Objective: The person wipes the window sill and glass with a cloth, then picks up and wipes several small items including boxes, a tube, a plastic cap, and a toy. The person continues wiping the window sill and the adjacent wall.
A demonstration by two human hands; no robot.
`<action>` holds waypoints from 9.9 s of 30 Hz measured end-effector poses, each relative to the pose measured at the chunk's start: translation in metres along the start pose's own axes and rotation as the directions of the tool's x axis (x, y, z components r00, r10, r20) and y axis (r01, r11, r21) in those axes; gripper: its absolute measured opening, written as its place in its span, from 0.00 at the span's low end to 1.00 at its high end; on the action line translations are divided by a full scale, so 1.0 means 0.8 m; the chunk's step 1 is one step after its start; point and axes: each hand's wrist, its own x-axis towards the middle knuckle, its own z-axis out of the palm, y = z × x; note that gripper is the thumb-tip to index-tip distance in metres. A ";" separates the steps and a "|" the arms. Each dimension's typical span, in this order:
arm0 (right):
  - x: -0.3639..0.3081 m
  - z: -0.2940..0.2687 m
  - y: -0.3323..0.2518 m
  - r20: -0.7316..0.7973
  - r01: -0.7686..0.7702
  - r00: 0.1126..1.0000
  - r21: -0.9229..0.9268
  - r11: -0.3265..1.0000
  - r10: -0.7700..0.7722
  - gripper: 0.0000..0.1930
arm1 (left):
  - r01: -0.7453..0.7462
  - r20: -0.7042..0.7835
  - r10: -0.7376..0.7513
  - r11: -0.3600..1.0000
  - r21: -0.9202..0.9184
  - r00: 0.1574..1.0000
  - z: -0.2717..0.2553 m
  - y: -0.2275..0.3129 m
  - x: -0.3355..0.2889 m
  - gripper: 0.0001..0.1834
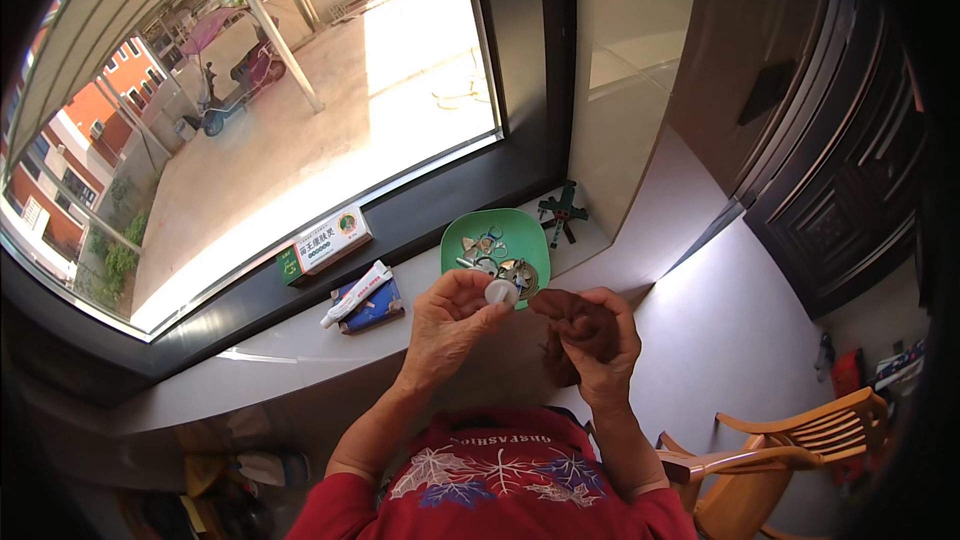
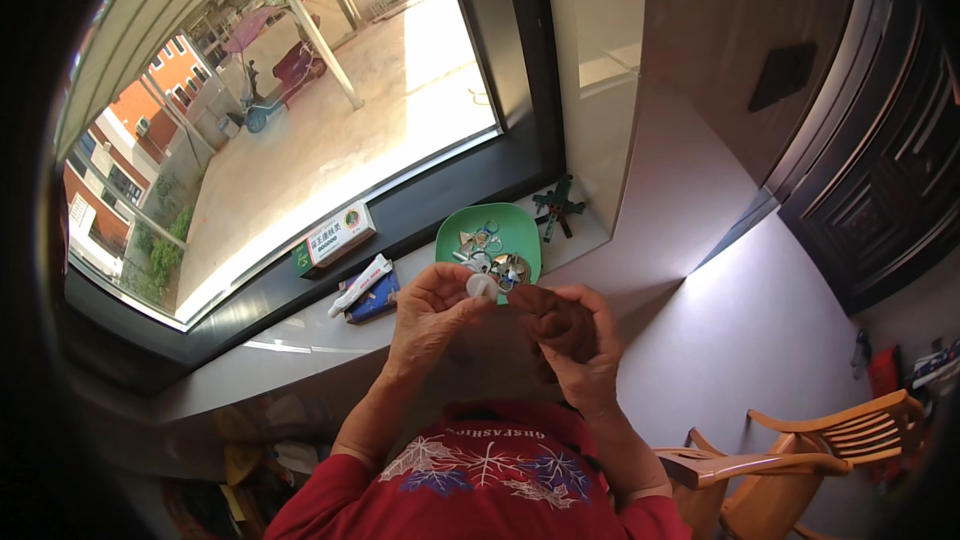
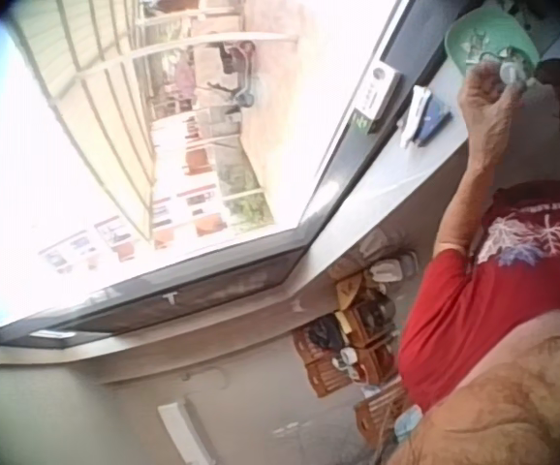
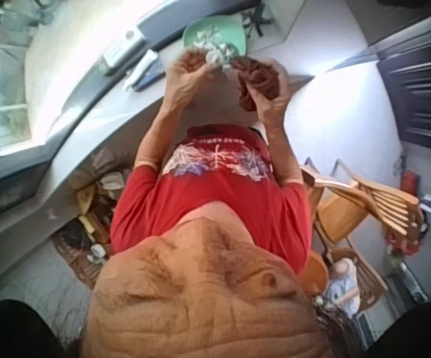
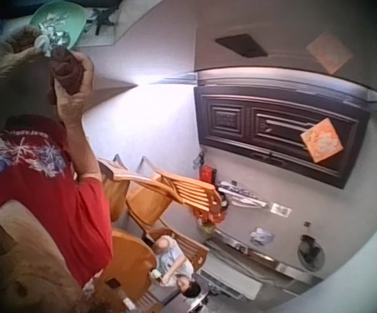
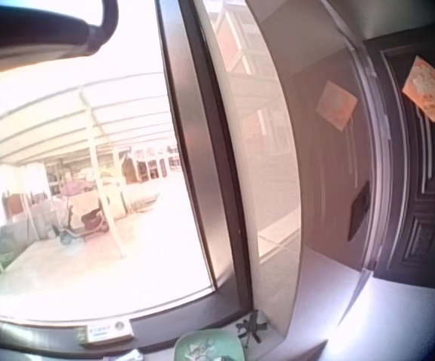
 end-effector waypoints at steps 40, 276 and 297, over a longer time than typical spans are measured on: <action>-0.091 0.158 0.072 0.036 -0.231 0.965 -0.345 0.910 0.258 0.19 | -0.225 0.149 0.240 0.968 -0.110 0.959 -0.154 -0.044 -0.143 0.13; -0.016 -0.057 0.033 -0.060 -0.203 0.979 -0.350 0.915 0.194 0.20 | -0.296 0.255 0.225 0.168 0.940 0.940 -0.104 0.047 0.053 0.39; -0.017 -0.075 0.004 -0.148 -0.232 0.970 -0.348 0.908 0.191 0.21 | -0.281 0.264 0.252 0.035 0.959 0.931 0.077 -0.031 0.161 0.26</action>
